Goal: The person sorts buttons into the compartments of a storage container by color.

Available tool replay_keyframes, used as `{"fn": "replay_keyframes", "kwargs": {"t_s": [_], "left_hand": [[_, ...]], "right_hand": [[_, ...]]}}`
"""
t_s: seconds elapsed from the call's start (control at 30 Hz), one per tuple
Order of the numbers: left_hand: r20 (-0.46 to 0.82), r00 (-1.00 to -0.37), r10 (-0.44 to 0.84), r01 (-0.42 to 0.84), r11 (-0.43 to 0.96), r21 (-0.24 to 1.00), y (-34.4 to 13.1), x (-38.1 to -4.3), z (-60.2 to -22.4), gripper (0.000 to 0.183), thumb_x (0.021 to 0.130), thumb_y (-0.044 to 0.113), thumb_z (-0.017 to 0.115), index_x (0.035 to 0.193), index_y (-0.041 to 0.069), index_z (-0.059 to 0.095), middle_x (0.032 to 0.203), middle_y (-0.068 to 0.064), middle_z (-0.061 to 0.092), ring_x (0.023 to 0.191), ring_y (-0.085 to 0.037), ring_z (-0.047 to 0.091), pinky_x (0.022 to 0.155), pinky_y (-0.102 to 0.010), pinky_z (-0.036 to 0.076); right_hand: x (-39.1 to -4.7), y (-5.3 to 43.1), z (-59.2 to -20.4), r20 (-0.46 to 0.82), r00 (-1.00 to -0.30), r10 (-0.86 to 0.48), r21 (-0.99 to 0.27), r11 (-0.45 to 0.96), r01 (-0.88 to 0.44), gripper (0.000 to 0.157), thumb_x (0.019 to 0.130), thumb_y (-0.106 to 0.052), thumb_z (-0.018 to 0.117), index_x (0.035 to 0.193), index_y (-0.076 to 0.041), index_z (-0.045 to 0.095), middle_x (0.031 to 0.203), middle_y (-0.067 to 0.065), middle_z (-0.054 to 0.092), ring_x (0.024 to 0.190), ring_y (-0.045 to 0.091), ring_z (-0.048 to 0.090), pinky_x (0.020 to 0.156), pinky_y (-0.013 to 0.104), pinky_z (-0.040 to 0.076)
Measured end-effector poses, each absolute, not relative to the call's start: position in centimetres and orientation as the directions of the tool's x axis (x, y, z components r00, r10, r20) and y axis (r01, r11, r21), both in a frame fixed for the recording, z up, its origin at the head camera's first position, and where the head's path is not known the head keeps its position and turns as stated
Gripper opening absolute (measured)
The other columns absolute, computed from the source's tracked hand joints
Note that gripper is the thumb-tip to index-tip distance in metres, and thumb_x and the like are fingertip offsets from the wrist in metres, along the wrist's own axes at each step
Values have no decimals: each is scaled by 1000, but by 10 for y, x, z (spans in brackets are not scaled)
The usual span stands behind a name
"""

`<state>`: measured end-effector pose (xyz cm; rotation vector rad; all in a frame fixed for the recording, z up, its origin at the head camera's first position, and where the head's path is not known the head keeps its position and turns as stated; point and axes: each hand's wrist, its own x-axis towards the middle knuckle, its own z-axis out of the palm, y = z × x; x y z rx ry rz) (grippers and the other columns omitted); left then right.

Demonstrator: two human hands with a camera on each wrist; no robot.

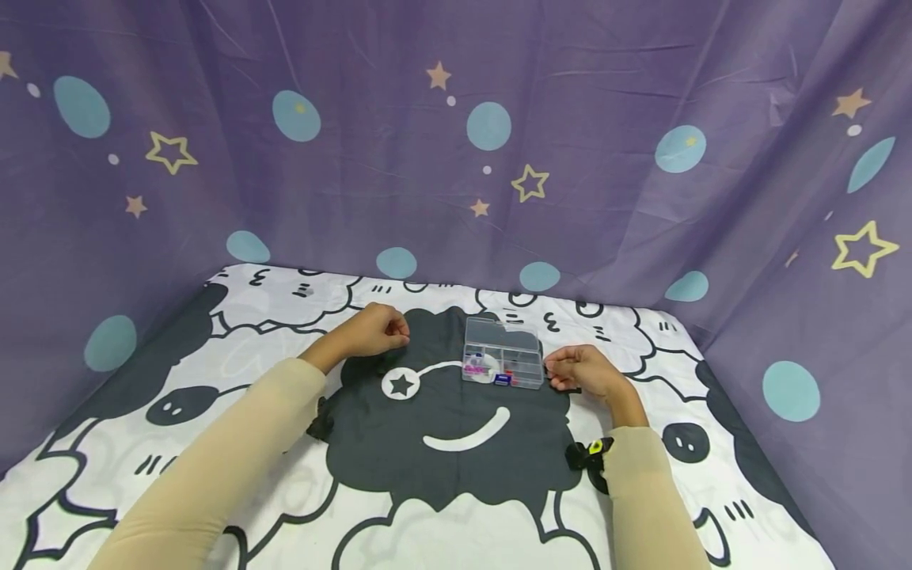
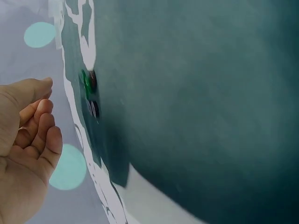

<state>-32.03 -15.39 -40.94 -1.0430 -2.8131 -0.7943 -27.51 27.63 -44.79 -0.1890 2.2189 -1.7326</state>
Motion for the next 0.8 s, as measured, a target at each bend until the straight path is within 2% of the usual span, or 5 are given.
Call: {"fn": "replay_keyframes", "kwargs": {"t_s": [0.5, 0.8], "left_hand": [[50, -794, 606, 554, 686, 472, -194, -312, -418, 11, 90, 14, 77, 80, 12, 73, 69, 7, 63, 63, -9, 54, 62, -28, 46], [-1, -784, 620, 531, 672, 517, -197, -309, -416, 8, 89, 11, 77, 82, 11, 73, 71, 6, 64, 64, -9, 56, 61, -28, 47]], "right_hand": [[-275, 276, -448, -171, -942, -290, -962, 257, 96, 21, 100, 1, 58, 114, 17, 61, 82, 6, 66, 68, 11, 65, 65, 24, 57], [-276, 274, -449, -183, -945, -272, -962, 246, 115, 20, 100, 4, 58, 114, 17, 60, 82, 6, 65, 67, 12, 65, 65, 25, 57]]}}
